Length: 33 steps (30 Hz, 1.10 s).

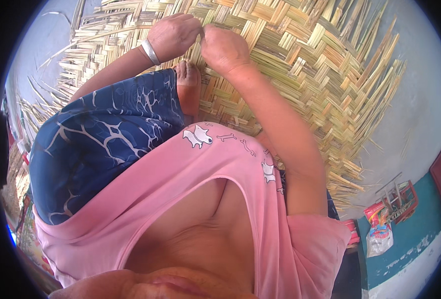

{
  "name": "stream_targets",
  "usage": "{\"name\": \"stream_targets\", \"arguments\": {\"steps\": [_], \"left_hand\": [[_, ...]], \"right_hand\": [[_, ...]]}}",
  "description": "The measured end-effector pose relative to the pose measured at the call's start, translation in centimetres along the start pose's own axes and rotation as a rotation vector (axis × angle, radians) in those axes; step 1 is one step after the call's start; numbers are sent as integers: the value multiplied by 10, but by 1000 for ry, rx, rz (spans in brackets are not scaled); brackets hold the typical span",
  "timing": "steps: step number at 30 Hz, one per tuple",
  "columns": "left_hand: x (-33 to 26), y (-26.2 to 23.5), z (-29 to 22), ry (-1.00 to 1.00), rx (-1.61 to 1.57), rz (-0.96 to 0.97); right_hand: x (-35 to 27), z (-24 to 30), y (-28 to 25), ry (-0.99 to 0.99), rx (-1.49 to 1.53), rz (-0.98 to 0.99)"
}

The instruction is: The person sits on the floor and weaves a mat using dried palm leaves. They interlace the leaves by hand, creating a patterned mat.

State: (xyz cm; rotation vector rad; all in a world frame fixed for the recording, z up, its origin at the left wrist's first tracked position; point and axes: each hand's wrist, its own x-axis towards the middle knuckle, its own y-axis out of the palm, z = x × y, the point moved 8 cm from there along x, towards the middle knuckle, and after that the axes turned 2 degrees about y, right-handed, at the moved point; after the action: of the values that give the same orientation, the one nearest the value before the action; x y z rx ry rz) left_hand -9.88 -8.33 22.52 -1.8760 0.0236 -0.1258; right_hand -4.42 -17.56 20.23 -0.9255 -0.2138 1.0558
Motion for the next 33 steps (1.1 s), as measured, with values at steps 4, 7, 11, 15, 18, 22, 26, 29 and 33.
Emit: {"name": "stream_targets", "arguments": {"steps": [4,7,11,15,18,22,26,29,33], "left_hand": [[11,-4,3,-153,-158,-53],[18,4,18,-316,-362,11],[21,18,32,-397,-772,130],[23,7,12,-198,-492,199],[25,1,6,-165,-393,105],[19,18,67,-425,-541,-17],[41,-19,54,-256,-325,-60],[53,-46,-14,132,-84,-68],[29,-26,-86,557,-45,103]], "right_hand": [[-4,-2,-16,36,-14,-96],[-3,-4,-23,31,-41,-150],[-8,-1,-35,45,-27,-159],[-9,-9,-29,55,8,-107],[-9,-13,-29,53,81,-101],[-27,27,-25,-82,189,33],[-40,38,24,-163,65,397],[-34,-12,45,-38,389,339],[-16,-65,22,308,1280,431]]}}
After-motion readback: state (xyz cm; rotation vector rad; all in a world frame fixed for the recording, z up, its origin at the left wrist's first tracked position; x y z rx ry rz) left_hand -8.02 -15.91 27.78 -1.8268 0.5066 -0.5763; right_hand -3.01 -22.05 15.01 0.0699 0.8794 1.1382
